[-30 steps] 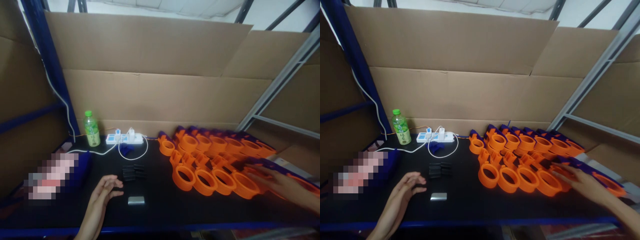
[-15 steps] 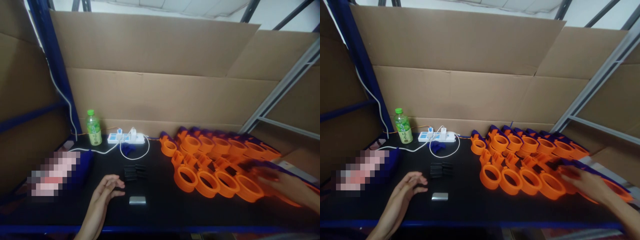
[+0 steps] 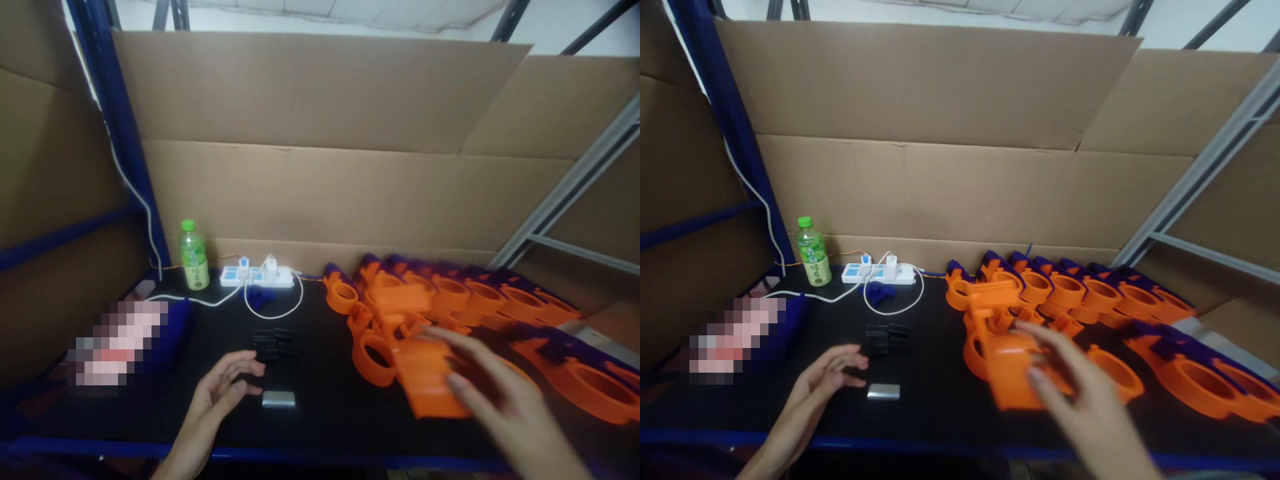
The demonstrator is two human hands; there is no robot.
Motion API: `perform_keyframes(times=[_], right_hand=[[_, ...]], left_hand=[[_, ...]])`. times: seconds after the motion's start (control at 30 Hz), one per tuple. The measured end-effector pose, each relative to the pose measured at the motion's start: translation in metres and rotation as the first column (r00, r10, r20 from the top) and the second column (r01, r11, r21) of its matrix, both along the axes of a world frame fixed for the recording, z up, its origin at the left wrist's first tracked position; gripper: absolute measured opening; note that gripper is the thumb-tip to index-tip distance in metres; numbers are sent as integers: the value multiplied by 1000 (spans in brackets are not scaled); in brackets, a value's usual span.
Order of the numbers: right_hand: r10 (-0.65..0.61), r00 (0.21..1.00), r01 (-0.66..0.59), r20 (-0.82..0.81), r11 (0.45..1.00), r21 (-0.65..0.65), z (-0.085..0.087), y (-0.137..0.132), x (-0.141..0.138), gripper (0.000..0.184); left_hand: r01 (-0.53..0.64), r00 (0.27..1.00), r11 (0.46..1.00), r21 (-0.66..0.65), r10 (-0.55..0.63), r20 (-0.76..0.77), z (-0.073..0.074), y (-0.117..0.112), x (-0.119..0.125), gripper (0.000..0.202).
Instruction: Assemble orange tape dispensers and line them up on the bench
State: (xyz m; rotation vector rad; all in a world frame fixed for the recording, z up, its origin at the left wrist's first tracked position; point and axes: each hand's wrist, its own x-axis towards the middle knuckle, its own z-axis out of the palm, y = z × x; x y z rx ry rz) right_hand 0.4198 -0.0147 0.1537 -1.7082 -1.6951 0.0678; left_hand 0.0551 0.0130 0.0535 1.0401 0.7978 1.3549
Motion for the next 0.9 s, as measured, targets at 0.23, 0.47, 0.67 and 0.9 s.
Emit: perform_keyframes(times=[0.23, 0.47, 0.67, 0.9], right_hand=[[584, 758, -647, -291, 729, -223, -30, 0, -150, 48], [598, 737, -674, -314, 677, -294, -32, 13, -170, 28], [707, 704, -648, 64, 677, -350, -58, 23, -161, 24], [608, 740, -542, 287, 792, -280, -79, 23, -168, 21]], left_hand=[[49, 997, 999, 19, -50, 62, -5, -10, 2, 54], [24, 983, 986, -164, 6, 182, 2, -2, -4, 55], [-5, 984, 973, -231, 46, 173, 0, 1, -5, 51], [-28, 999, 971, -236, 37, 37, 2, 0, -4, 51]])
